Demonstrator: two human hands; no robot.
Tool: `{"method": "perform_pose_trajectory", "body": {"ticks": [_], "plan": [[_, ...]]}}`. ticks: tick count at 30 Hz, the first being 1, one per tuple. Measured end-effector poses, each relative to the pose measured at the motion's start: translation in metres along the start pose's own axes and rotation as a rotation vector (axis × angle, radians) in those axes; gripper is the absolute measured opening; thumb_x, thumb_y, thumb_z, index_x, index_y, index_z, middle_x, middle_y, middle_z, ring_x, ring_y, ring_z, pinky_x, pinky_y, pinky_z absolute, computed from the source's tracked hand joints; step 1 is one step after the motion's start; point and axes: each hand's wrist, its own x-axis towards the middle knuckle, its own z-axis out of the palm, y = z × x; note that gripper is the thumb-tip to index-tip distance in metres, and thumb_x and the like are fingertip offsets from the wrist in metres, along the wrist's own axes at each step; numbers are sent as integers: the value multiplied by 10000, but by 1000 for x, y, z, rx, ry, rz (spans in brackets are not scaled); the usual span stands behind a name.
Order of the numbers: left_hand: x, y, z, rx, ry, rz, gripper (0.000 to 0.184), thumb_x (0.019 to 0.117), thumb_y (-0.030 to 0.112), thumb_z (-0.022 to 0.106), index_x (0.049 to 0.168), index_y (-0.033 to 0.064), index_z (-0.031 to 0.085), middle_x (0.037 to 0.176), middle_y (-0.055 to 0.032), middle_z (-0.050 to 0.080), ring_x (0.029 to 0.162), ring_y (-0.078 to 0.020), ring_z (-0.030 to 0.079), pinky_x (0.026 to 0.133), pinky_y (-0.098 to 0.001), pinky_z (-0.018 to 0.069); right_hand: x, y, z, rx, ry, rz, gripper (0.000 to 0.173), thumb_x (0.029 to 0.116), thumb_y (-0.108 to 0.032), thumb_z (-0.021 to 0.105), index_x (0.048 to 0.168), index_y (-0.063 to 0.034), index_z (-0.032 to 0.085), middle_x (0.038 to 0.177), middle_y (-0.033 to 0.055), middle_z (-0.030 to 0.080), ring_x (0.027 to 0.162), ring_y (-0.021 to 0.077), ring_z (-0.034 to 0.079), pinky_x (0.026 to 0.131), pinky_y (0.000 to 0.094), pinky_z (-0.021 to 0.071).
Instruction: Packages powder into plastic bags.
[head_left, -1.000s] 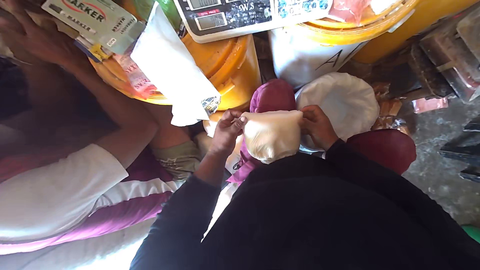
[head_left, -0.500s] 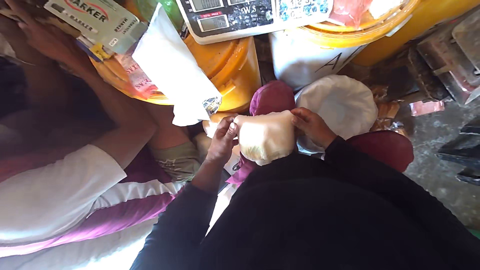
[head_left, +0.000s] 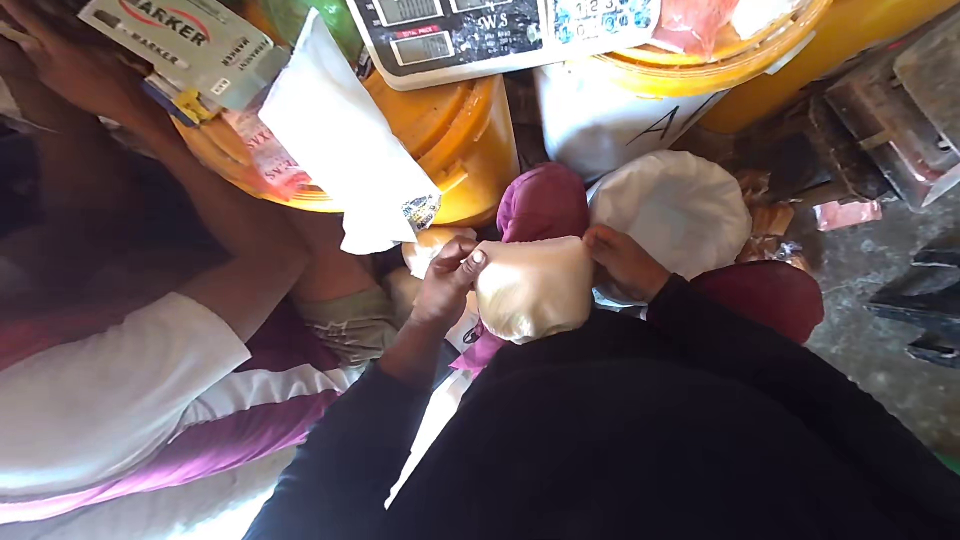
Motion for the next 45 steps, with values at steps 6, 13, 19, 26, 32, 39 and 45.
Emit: {"method": "perform_pose_trajectory", "body": {"ticks": [6, 13, 19, 26, 32, 39, 45], "plan": [[2, 5, -1, 5, -1, -16, 39, 980, 275, 629, 983, 269, 667, 1016, 119, 702, 838, -7, 671, 675, -201, 578, -5, -9, -6, -15, -97, 7, 274, 1084, -222, 454, 1276, -45, 536, 1089, 100, 644, 908, 171, 684, 786, 366, 605], [5, 3, -4, -82, 41, -213, 155, 1044, 241, 465, 1042, 231, 620, 916, 79, 712, 798, -51, 694, 710, -255, 603, 6, 9, -12, -46, 5, 15, 314, 1095, -227, 444, 1299, -23, 569, 1087, 91, 653, 910, 133, 666, 809, 328, 584], [9, -3, -3, -92, 47, -170, 151, 1032, 199, 478, 973, 232, 613, 844, 84, 702, 737, -30, 678, 673, -227, 591, 5, 10, -5, 29, 5, 55, 277, 1100, -206, 422, 1313, -55, 515, 1051, 93, 650, 863, 152, 679, 747, 335, 593], [-1, 10, 6, -102, -4, -149, 258, 865, 371, 786, 1051, 231, 675, 945, 58, 734, 788, -61, 708, 683, -255, 617, 7, -9, -6, 1, 8, 27, 225, 1082, -171, 481, 1246, -45, 569, 999, 58, 648, 848, 120, 659, 766, 317, 580], [3, -5, 10, -95, 43, -183, 69, 969, 302, 645, 949, 241, 670, 901, 74, 730, 777, -38, 692, 670, -243, 599, 16, -2, -11, -70, -3, 106, 256, 1099, -232, 454, 1172, -29, 591, 1006, 97, 630, 865, 159, 651, 760, 355, 578], [4, 6, 12, -24, -86, -48, 187, 953, 440, 678, 1018, 270, 716, 1038, 126, 724, 881, 0, 675, 761, -206, 579, 5, -2, -7, 1, -6, 41, 191, 1086, -177, 441, 1070, -52, 586, 907, 25, 617, 815, 94, 623, 759, 302, 554], [11, -10, 1, -106, -43, -205, 227, 1026, 421, 508, 1069, 253, 653, 956, 93, 721, 840, -31, 688, 737, -239, 593, 15, 22, -15, 85, -104, -8, 402, 1081, -337, 409, 1347, -57, 519, 1116, 61, 652, 978, 122, 658, 861, 329, 574]]}}
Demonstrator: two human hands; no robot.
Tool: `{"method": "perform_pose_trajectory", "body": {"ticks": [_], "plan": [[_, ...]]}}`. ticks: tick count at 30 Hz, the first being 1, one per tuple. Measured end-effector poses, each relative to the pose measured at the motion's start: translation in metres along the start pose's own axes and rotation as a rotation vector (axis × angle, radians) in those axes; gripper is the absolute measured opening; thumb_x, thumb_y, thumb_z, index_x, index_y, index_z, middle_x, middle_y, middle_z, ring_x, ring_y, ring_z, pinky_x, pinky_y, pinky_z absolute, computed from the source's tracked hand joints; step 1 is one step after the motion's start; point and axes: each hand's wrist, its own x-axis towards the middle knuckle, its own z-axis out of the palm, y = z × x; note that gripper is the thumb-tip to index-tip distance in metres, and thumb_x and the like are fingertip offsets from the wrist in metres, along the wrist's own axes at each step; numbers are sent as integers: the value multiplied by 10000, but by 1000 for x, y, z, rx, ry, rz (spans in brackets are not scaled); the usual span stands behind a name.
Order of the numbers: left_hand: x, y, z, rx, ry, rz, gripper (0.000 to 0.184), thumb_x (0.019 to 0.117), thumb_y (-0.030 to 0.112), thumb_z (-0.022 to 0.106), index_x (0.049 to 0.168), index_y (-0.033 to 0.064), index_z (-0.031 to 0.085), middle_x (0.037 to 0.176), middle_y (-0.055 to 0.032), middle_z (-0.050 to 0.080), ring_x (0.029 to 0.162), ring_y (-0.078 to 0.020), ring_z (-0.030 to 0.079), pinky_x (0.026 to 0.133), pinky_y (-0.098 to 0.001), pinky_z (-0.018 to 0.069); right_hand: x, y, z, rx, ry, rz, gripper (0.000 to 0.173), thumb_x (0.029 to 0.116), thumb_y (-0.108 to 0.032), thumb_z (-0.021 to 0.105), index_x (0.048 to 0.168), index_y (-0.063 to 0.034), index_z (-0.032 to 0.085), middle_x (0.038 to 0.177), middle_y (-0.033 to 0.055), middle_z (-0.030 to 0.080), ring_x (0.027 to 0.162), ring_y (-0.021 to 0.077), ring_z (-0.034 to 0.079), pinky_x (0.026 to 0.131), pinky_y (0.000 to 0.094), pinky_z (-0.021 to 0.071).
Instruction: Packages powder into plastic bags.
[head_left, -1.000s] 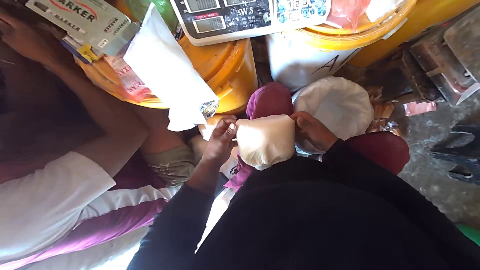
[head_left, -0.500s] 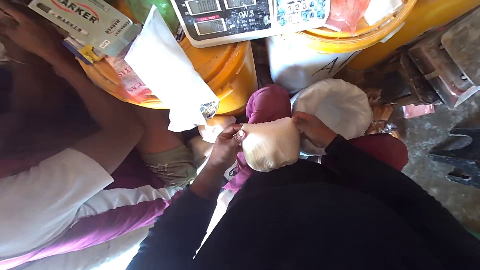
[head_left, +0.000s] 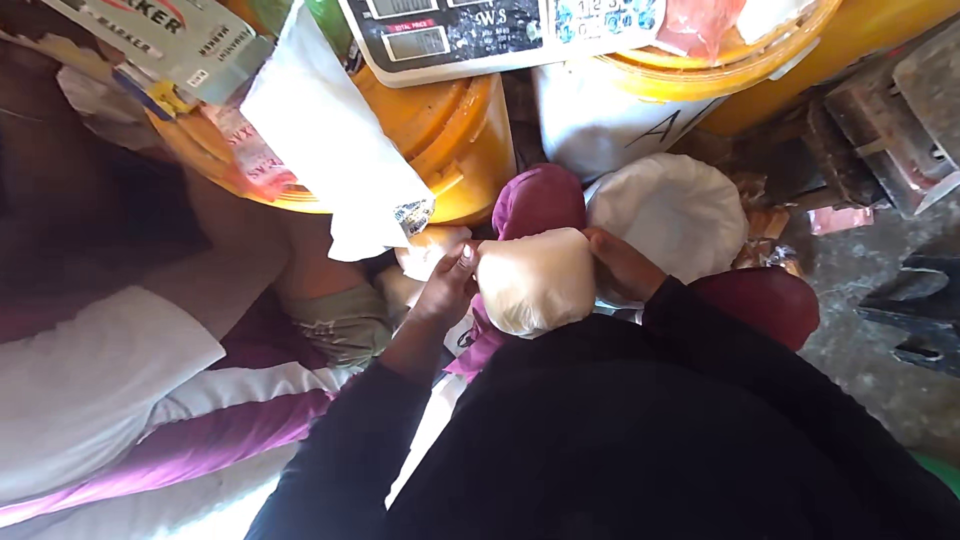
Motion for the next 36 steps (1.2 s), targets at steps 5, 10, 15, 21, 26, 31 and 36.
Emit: {"method": "perform_pose_trajectory", "body": {"ticks": [5, 10, 15, 21, 26, 31, 36], "plan": [[-2, -11, -9, -221, 20, 33, 466, 816, 578, 779, 1119, 248, 649, 1062, 23, 739, 902, -104, 721, 740, -296, 619, 11, 21, -17, 146, 28, -93, 419, 1033, -451, 484, 1319, -145, 473, 1109, -11, 663, 954, 114, 662, 825, 343, 575], [4, -13, -11, -225, -171, 51, 726, 804, 559, 805, 1413, 235, 581, 1326, 23, 659, 1148, -116, 657, 943, -304, 576, 19, 20, -15, 215, -133, -89, 627, 989, -411, 622, 1529, -176, 407, 1283, 19, 647, 1115, 144, 653, 956, 363, 562], [8, -11, -4, -262, -127, 45, 451, 752, 500, 866, 1090, 221, 761, 1035, 22, 764, 933, -76, 721, 823, -271, 611, 20, 17, -6, 172, 60, -56, 250, 1055, -150, 471, 1219, -90, 649, 1022, 18, 712, 909, 100, 681, 829, 307, 583], [-9, -10, 8, -103, 134, -27, 837, 908, 705, 578, 1535, 179, 406, 1392, -12, 607, 1216, -138, 614, 1002, -350, 538, -3, 7, 13, 187, 247, 108, 530, 1116, -430, 251, 1451, -82, 470, 1193, 84, 663, 1028, 173, 671, 902, 371, 569], [-44, -11, 38, -50, 142, -136, 767, 958, 663, 482, 1409, 42, 467, 1124, -55, 678, 993, -111, 665, 863, -345, 577, -37, -29, 48, 65, 176, 319, 471, 1096, -287, 443, 1483, -30, 362, 1224, 109, 649, 1065, 167, 683, 911, 340, 594], [-45, -19, 17, -354, 94, -88, 708, 803, 520, 766, 1347, 148, 506, 1032, 5, 721, 899, -105, 702, 795, -331, 603, -28, -36, 74, -321, -54, 121, 770, 904, -294, 733, 1479, 29, 336, 1288, 101, 621, 1125, 110, 658, 959, 288, 580], [-71, -44, -63, -500, 232, -47, 399, 798, 458, 767, 1097, 216, 659, 929, 51, 752, 850, -65, 714, 761, -281, 608, -18, -36, 82, -551, -454, 1, 629, 990, -384, 623, 1462, 12, 497, 1271, 93, 676, 1114, 99, 665, 960, 266, 552]]}}
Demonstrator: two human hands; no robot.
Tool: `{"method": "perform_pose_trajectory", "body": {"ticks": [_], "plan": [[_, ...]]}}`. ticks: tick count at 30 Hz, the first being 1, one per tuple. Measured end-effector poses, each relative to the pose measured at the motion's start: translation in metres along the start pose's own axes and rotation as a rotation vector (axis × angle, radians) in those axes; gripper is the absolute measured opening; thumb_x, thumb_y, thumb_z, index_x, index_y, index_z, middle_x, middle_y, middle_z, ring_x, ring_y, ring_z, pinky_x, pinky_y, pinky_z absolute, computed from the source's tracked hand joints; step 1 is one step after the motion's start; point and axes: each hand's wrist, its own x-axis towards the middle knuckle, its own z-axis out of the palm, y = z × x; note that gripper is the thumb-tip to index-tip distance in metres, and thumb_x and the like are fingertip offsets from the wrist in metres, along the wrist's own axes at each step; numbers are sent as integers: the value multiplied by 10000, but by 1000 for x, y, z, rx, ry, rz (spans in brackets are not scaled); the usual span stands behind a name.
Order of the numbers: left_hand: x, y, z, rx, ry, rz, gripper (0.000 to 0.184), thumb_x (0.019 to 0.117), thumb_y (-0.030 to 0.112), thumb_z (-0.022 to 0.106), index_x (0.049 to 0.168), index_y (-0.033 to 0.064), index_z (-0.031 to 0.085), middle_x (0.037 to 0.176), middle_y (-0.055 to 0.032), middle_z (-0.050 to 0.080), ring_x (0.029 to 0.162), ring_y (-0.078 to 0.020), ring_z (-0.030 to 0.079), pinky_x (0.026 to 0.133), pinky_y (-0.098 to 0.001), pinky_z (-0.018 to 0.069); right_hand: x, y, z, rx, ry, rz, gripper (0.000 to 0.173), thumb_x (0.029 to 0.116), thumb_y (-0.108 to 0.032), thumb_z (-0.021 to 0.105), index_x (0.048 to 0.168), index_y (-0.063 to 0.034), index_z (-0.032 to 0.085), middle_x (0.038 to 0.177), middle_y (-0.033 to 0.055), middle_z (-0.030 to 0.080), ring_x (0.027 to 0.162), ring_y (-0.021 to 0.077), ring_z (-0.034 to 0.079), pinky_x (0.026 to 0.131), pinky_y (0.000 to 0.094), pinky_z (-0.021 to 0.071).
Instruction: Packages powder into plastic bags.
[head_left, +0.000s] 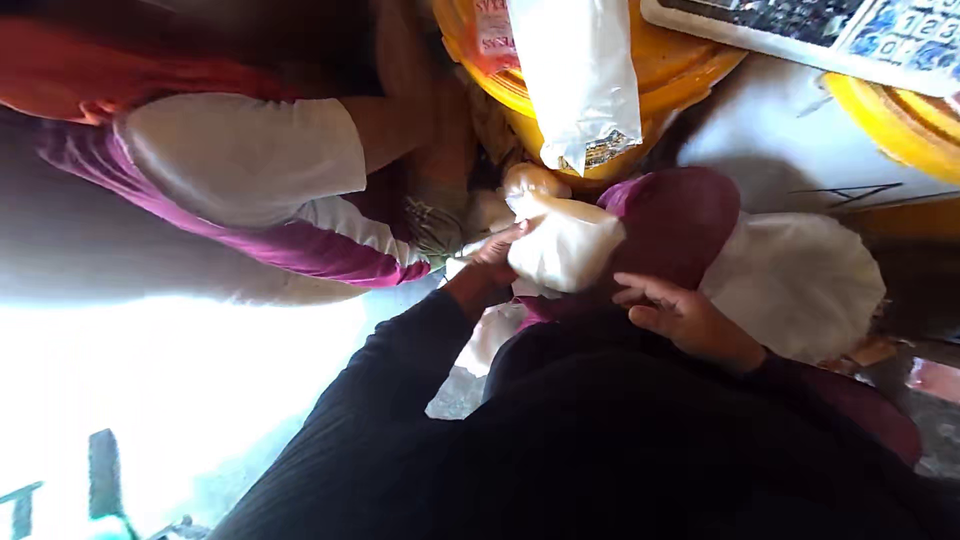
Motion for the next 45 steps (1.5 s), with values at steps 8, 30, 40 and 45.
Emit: {"method": "perform_pose_trajectory", "body": {"ticks": [8, 30, 40, 45], "plan": [[33, 13, -79, 134, 192, -44, 320, 919, 307, 588, 1198, 150, 570, 960, 5, 720, 866, -101, 700, 775, -318, 602, -9, 37, -19, 171, 342, 134, 397, 1038, -218, 524, 1360, 10, 561, 1099, 55, 703, 938, 110, 695, 840, 277, 587], [-9, 24, -123, 1089, 419, -251, 554, 1034, 225, 612, 1487, -42, 439, 1440, -276, 536, 1344, -369, 530, 1142, -515, 392, -40, 95, -22, 245, 474, 273, 302, 1082, -151, 434, 1294, 32, 546, 997, 21, 698, 863, 82, 695, 792, 250, 594], [-12, 16, -148, 1220, 609, -239, 467, 1036, 210, 590, 1441, -13, 520, 1408, -259, 579, 1335, -409, 540, 1128, -587, 388, -44, 98, -19, 174, 504, 370, 319, 1093, -161, 440, 1315, 43, 544, 1005, 33, 700, 829, 36, 682, 765, 209, 576], [5, 25, -157, 1237, 790, -159, 530, 995, 157, 604, 1490, 14, 479, 1499, -298, 468, 1389, -466, 460, 1131, -631, 372, -46, 101, -19, 117, 499, 417, 332, 1097, -178, 431, 1326, 35, 542, 1017, 42, 698, 822, 26, 676, 754, 202, 569]]}}
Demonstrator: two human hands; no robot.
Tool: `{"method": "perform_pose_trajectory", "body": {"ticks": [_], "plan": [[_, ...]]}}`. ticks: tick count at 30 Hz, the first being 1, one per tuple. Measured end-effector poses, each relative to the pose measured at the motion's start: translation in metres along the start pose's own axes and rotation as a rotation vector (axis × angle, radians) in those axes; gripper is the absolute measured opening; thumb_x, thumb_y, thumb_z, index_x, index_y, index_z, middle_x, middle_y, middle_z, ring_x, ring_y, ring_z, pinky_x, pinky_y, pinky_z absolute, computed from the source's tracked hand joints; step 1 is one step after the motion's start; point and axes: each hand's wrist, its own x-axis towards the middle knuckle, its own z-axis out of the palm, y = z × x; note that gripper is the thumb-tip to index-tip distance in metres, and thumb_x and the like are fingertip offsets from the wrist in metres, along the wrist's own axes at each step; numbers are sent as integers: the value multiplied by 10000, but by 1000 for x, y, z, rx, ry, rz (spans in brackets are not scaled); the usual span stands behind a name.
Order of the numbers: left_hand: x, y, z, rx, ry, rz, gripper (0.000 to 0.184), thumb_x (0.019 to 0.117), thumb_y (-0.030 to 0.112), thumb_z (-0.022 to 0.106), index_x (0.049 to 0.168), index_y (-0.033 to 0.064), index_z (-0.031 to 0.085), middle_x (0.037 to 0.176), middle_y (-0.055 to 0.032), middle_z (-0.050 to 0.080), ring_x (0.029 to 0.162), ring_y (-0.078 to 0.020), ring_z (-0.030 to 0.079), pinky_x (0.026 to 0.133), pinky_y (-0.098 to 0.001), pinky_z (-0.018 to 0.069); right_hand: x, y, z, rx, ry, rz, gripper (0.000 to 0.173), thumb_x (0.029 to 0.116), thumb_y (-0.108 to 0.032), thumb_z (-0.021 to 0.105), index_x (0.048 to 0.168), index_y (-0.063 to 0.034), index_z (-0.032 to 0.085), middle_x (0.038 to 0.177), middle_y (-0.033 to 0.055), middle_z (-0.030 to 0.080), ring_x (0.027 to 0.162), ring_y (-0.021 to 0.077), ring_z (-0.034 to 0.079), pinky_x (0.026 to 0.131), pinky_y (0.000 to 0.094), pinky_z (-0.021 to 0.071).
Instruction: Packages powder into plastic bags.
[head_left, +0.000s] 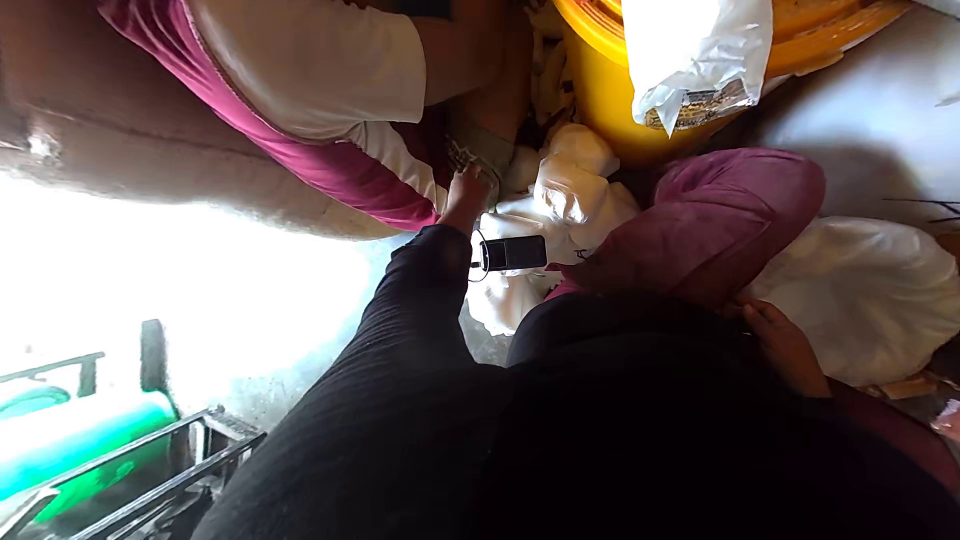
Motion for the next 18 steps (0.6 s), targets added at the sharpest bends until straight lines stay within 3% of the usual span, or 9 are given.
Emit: {"method": "perform_pose_trajectory", "body": {"ticks": [6, 11, 15, 17, 18], "plan": [[24, 6, -15, 26, 125, -37, 602, 957, 142, 614, 1525, 40, 439, 1547, -302, 398, 1414, -469, 426, 1120, -641, 386, -1, -3, 1, -19, 32, 34, 347, 1099, -193, 439, 1346, 29, 538, 1036, 41, 699, 853, 32, 683, 772, 208, 573], [46, 10, -18, -22, 226, -16, 791, 920, 158, 673, 1593, 4, 286, 1627, -263, 291, 1515, -393, 295, 1218, -531, 299, -1, -2, 2, -24, 18, 35, 337, 1100, -178, 429, 1341, 34, 532, 1002, 13, 699, 833, 13, 671, 766, 190, 561], [54, 28, -22, 18, 220, 51, 936, 898, 227, 721, 1640, 72, 172, 1699, -216, 111, 1567, -419, 93, 1247, -570, 175, -3, -6, 3, -32, 37, 36, 338, 1101, -181, 424, 1338, 35, 531, 1007, 21, 689, 842, 22, 673, 771, 198, 566], [61, 38, -23, 33, 216, 71, 978, 892, 261, 732, 1649, 95, 137, 1709, -189, 101, 1564, -433, 87, 1240, -588, 161, -5, -7, 4, -39, 45, 43, 343, 1100, -184, 429, 1346, 33, 530, 1012, 24, 691, 841, 22, 673, 768, 199, 566], [63, 43, -24, 45, 219, 58, 980, 888, 295, 728, 1647, 97, 141, 1705, -177, 140, 1557, -432, 128, 1229, -598, 194, -5, -7, 4, -39, 44, 44, 345, 1099, -182, 427, 1349, 34, 527, 1015, 26, 690, 843, 24, 674, 769, 200, 567]]}}
